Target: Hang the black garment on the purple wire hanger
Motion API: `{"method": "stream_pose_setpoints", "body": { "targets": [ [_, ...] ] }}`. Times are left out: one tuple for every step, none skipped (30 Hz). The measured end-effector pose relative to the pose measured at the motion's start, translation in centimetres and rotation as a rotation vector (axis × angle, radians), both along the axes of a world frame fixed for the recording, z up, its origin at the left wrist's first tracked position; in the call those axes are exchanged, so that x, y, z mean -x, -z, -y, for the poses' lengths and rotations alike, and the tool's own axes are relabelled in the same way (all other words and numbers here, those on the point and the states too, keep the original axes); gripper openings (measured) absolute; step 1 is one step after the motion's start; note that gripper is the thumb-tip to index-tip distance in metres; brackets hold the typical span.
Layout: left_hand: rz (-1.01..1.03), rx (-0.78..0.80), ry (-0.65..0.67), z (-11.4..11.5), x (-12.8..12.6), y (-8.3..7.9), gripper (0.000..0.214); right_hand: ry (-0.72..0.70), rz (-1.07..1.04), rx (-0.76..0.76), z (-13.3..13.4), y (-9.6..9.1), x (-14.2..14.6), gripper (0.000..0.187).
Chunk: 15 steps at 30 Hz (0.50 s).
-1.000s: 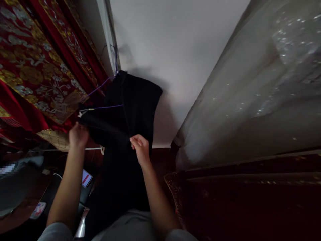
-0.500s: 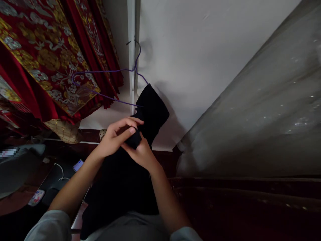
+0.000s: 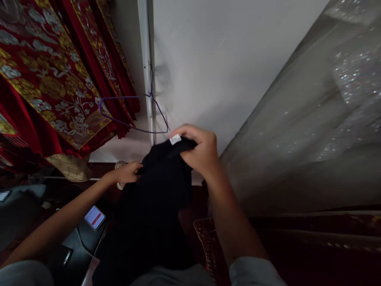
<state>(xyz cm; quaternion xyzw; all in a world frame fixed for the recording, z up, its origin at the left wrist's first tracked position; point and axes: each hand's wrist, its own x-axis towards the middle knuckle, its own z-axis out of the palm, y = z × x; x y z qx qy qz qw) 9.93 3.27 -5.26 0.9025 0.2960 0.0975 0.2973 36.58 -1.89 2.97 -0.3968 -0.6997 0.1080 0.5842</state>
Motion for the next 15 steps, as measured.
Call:
{"method": "stream_pose_setpoints", "body": {
  "targets": [
    [-0.044, -0.015, -0.056, 0.0, 1.2, -0.7, 0.013, 0.035, -0.074, -0.040, -2.3, 0.4, 0.3, 0.024],
    [-0.092, -0.079, -0.118, 0.0, 2.4, -1.6, 0.012, 0.053, -0.143, -0.052, -4.7, 1.1, 0.8, 0.028],
    [-0.150, -0.175, -0.172, 0.0, 3.5, -2.5, 0.012, 0.055, -0.192, -0.020, -7.2, 2.1, 1.5, 0.030],
    [-0.207, -0.280, -0.222, 0.1, 4.5, -3.6, 0.012, 0.053, -0.239, 0.074, -9.5, 3.3, 2.3, 0.028],
    [-0.262, -0.376, -0.269, 0.2, 5.4, -4.5, 0.013, 0.060, -0.282, 0.231, -11.6, 4.5, 3.0, 0.025],
    [-0.316, -0.450, -0.313, 0.3, 6.1, -5.4, 0.016, 0.065, -0.295, 0.390, -13.2, 5.8, 3.6, 0.025],
    [-0.374, -0.499, -0.354, 0.4, 6.7, -6.1, 0.020, 0.060, -0.301, 0.506, -14.3, 6.9, 4.0, 0.026],
    [-0.437, -0.528, -0.394, 0.5, 7.2, -6.5, 0.023, 0.055, -0.294, 0.590, -15.0, 7.9, 4.1, 0.026],
    [-0.505, -0.545, -0.432, 0.6, 7.7, -6.8, 0.026, 0.058, -0.280, 0.630, -15.3, 8.6, 4.0, 0.024],
    [-0.576, -0.554, -0.468, 0.8, 8.0, -6.9, 0.027, 0.072, -0.266, 0.634, -15.3, 9.1, 3.6, 0.023],
    [-0.639, -0.550, -0.497, 0.8, 8.2, -6.9, 0.028, 0.097, -0.252, 0.622, -15.0, 9.4, 3.1, 0.022],
    [-0.684, -0.535, -0.520, 0.9, 8.3, -6.7, 0.027, 0.129, -0.237, 0.611, -14.6, 9.4, 2.4, 0.023],
    [-0.704, -0.518, -0.537, 0.9, 8.4, -6.6, 0.026, 0.165, -0.220, 0.601, -14.1, 9.2, 1.7, 0.025],
    [-0.699, -0.509, -0.553, 0.8, 8.3, -6.4, 0.025, 0.196, -0.202, 0.590, -13.6, 8.8, 0.9, 0.026],
    [-0.671, -0.510, -0.566, 0.7, 8.2, -6.3, 0.025, 0.216, -0.183, 0.578, -13.0, 8.4, 0.2, 0.027]
  ]
}}
